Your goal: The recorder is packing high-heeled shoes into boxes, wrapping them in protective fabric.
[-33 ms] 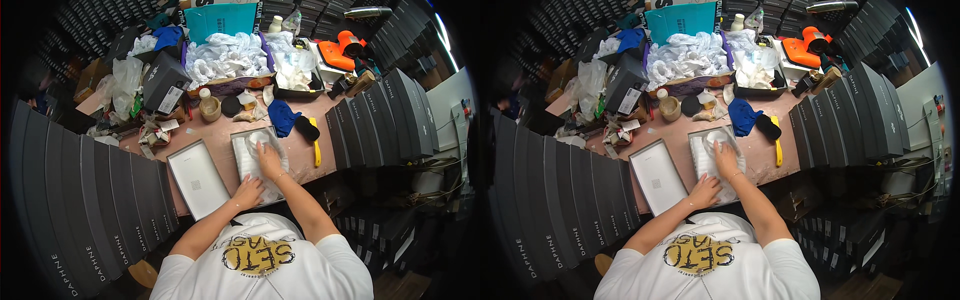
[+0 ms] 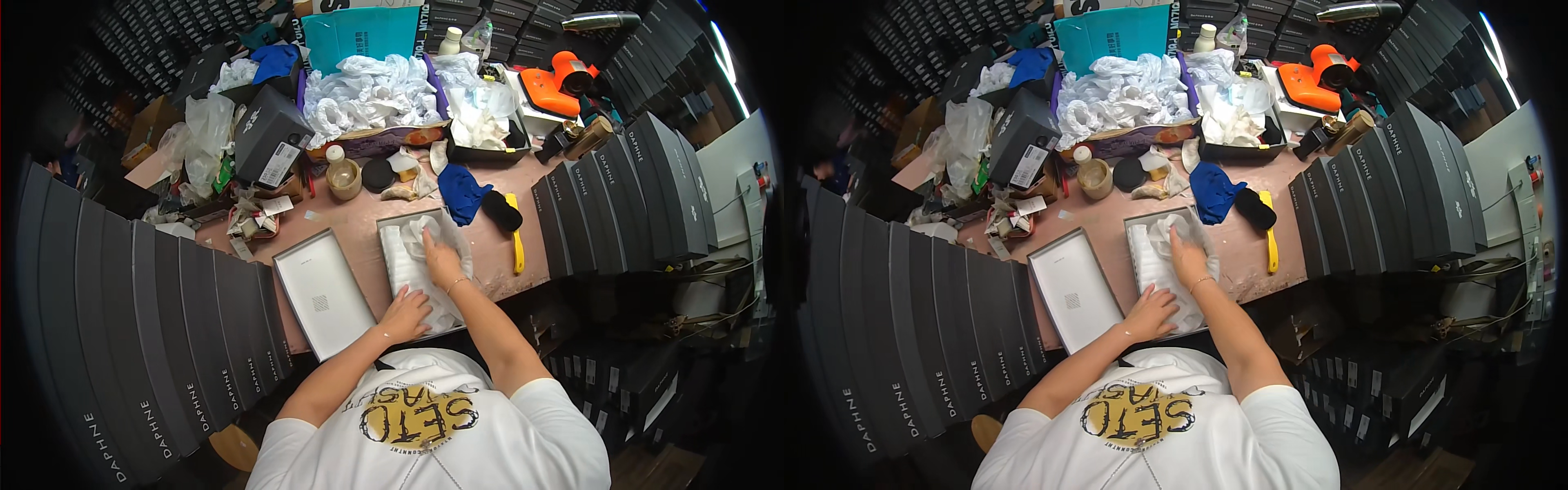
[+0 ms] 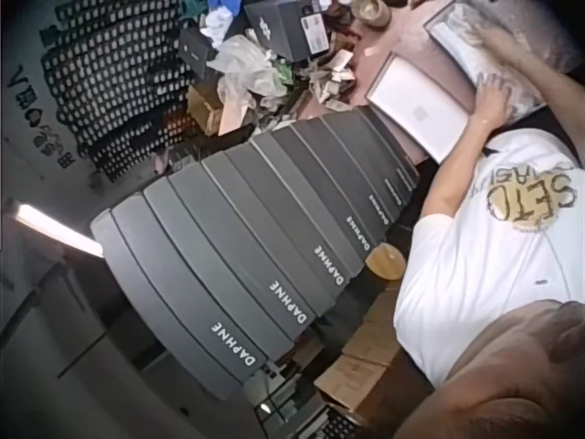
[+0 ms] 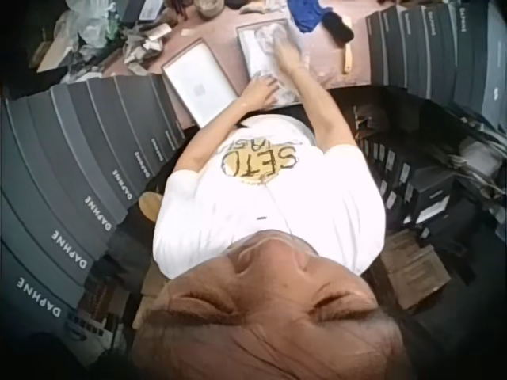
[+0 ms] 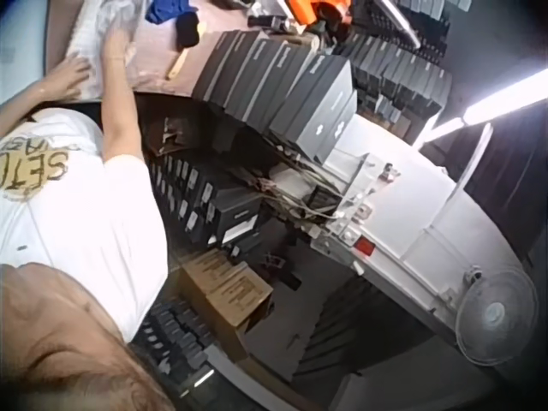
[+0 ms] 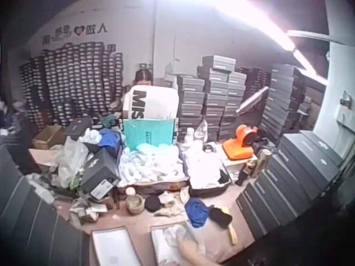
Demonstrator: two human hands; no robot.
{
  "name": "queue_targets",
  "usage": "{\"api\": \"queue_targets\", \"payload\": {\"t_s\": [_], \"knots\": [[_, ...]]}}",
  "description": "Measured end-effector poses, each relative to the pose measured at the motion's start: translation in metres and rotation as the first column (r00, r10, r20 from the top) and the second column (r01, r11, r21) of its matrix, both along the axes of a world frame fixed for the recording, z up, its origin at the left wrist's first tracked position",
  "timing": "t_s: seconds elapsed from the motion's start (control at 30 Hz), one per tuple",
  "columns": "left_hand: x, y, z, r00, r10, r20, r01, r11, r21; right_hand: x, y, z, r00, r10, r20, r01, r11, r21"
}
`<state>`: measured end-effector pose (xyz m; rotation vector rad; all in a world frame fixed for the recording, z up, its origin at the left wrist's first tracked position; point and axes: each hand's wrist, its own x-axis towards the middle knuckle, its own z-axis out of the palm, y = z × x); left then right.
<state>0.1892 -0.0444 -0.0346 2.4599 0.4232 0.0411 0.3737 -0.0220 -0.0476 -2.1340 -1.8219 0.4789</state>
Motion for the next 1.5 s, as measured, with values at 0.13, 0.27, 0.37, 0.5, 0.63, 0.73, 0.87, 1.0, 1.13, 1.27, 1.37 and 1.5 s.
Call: {"api": "queue_targets", "payload": {"t_s": [0.13,0.27,0.37,0.5,0.63,0.73,0.87,1.0,1.13,1.27,1.37,1.5], "knots": [[-0.009,0.012,-0.015,0.895,0.419,0.155,-0.264,0.775,-0.575,0.029,0.030,0.019,0.996,0.070,-0.055,-0.073,0.996,-0.047],[-0.010,0.025,0.032,0.657,0.743,-0.124,0.115,-0.262,-0.958,0.037,0.018,0.111,0.757,0.058,-0.651,-0.156,0.983,-0.094],[0.002,0.036,0.060,0.697,0.696,-0.175,0.369,-0.557,-0.744,0.007,0.004,0.129,0.173,-0.160,-0.972,-0.014,0.986,-0.164],[0.005,0.030,0.074,0.561,0.811,-0.166,0.226,-0.342,-0.912,0.005,-0.016,0.136,0.610,-0.071,-0.789,0.249,0.963,0.106],[-0.012,0.036,0.092,0.367,0.914,-0.172,0.180,-0.251,-0.951,-0.010,-0.051,0.204,0.839,0.085,-0.538,0.004,0.987,0.162],[-0.004,0.027,0.093,0.222,0.970,-0.101,0.118,-0.129,-0.984,-0.057,-0.069,0.190,0.897,0.358,-0.260,-0.321,0.931,0.177],[-0.014,0.016,0.094,0.251,0.964,0.090,0.104,0.065,-0.992,-0.066,-0.052,0.126,0.663,0.181,-0.727,-0.212,0.976,0.050],[-0.049,0.057,0.100,0.212,0.943,-0.258,0.095,-0.283,-0.954,-0.064,-0.075,0.126,0.647,0.241,-0.723,-0.163,0.971,0.177],[-0.051,0.077,0.072,0.176,0.984,0.018,-0.086,0.034,-0.996,-0.059,-0.085,0.125,0.629,0.246,-0.738,-0.253,0.962,0.104],[-0.066,0.101,0.074,0.158,0.936,0.315,-0.597,0.344,-0.725,-0.050,-0.081,0.150,0.594,0.200,-0.779,-0.239,0.969,0.066],[-0.101,0.149,0.053,-0.117,0.951,0.286,-0.360,0.228,-0.905,-0.044,-0.066,0.174,0.771,0.476,-0.423,-0.486,0.869,0.092],[-0.098,0.184,0.096,-0.193,0.917,0.350,-0.199,0.313,-0.929,-0.062,-0.078,0.149,0.687,0.709,0.158,-0.694,0.705,-0.149]]}}
